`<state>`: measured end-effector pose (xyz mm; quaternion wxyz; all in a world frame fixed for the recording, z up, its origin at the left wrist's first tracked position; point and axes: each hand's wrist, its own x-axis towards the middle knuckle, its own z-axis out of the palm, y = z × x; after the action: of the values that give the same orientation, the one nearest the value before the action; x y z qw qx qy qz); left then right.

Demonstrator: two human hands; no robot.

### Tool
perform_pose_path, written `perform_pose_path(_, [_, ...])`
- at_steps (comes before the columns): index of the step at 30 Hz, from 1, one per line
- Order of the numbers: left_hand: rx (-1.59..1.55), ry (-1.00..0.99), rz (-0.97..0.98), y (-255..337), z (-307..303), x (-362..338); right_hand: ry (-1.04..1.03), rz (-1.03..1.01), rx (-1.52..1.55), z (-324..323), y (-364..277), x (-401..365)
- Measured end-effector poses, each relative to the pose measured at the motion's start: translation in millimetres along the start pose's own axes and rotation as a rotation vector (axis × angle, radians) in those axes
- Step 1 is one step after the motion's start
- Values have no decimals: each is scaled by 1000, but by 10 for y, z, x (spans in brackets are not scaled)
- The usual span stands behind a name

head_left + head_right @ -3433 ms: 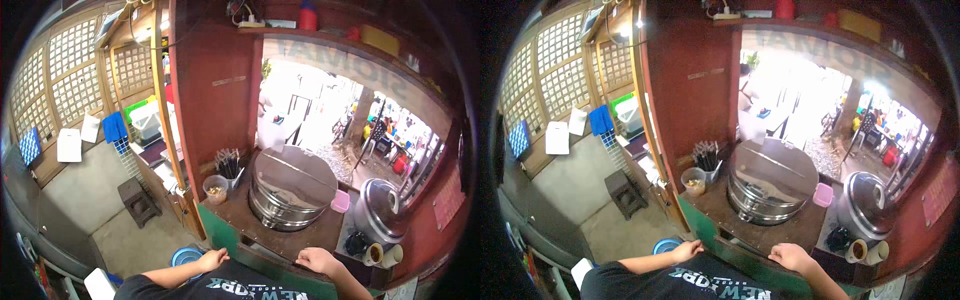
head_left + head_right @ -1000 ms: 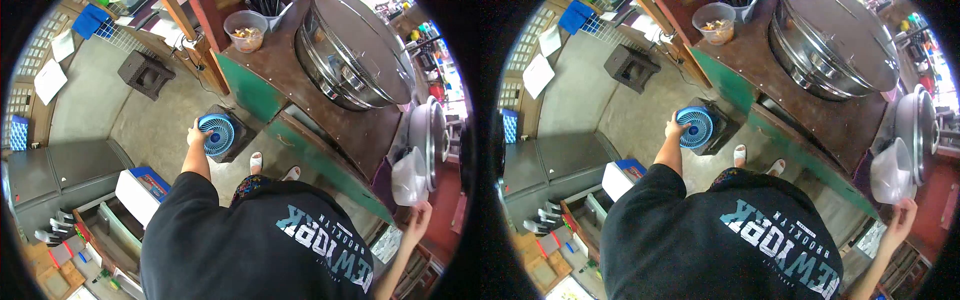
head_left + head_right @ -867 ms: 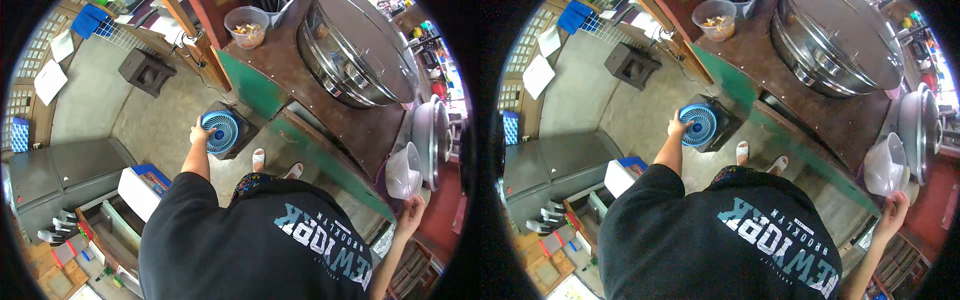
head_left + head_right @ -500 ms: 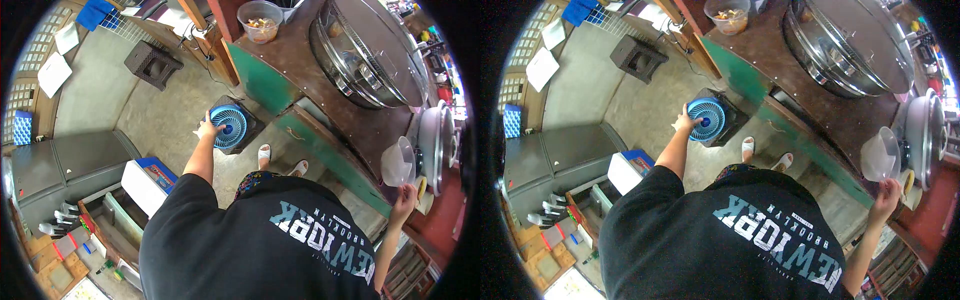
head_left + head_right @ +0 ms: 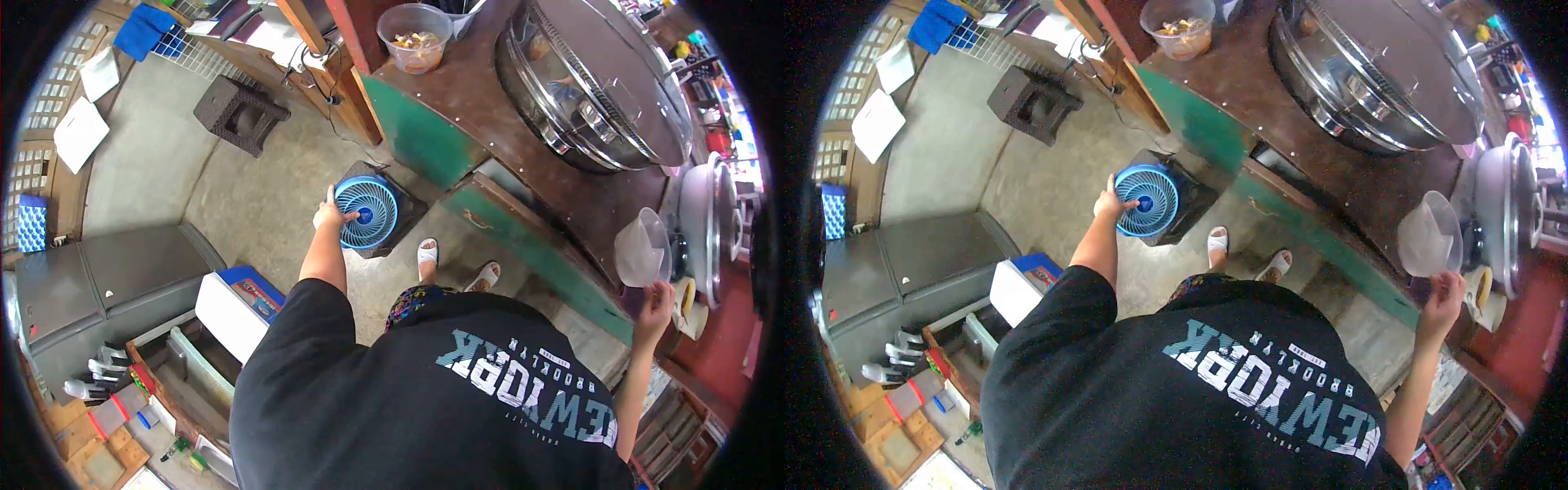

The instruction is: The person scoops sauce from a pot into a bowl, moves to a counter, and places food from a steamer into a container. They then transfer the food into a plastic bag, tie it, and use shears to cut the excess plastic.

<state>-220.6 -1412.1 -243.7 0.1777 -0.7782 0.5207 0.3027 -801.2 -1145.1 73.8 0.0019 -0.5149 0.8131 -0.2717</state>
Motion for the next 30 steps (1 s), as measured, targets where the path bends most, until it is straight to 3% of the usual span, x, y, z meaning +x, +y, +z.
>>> perform_pose_path(3, [-59, 4, -45, 74, -25, -119, -10, 5, -21, 35, -30, 30])
perform_pose_path(6, [111, 477, 9, 284, 152, -469, 27, -52, -93, 97, 99, 81])
perform_pose_path(7, [16, 542, 127, 350, 243, -532, 99, -209, -189, 149, 175, 104])
perform_pose_path(8, [-78, 602, 249, 409, 321, -597, 74, -108, -102, 168, 104, 103])
perform_pose_path(10, [-147, 322, 684, 560, 309, -888, 70, -51, -11, 235, 101, 98])
perform_pose_path(12, [-796, -438, 766, 868, 153, -1651, 147, -87, -14, 350, 218, 77])
perform_pose_path(14, [-825, -831, 956, 1209, -250, -2514, 127, -49, 34, 406, 273, 44])
perform_pose_path(16, [-721, -1010, 1024, 1331, -235, -2832, 120, -56, 42, 503, 411, 16])
perform_pose_path(17, [-684, -952, 1040, 1380, -234, -2942, 140, -83, 97, 553, 484, 16])
perform_pose_path(20, [-190, -119, 1158, 1646, -556, -3401, 119, 5, 148, 312, 210, 27])
perform_pose_path(22, [-76, 179, 1268, 1719, -469, -3172, 79, -37, 83, 172, 279, 76])
perform_pose_path(24, [11, 269, 1166, 1869, -426, -2916, 57, -162, 26, 39, 381, 216])
perform_pose_path(25, [10, 181, 1163, 1905, -444, -2971, 3, -211, -52, 31, 466, 317])
perform_pose_path(26, [-41, 261, 1226, 1954, -368, -3035, -5, -216, -82, 38, 491, 432])
perform_pose_path(28, [1, 192, 1264, 2084, -290, -3216, -47, -222, -146, 33, 415, 553])
perform_pose_path(29, [-7, 41, 1301, 2141, -312, -3304, -149, -137, -169, 22, 329, 602])
perform_pose_path(30, [1, 18, 1300, 2212, -315, -3403, -90, -189, -179, 14, 349, 623])
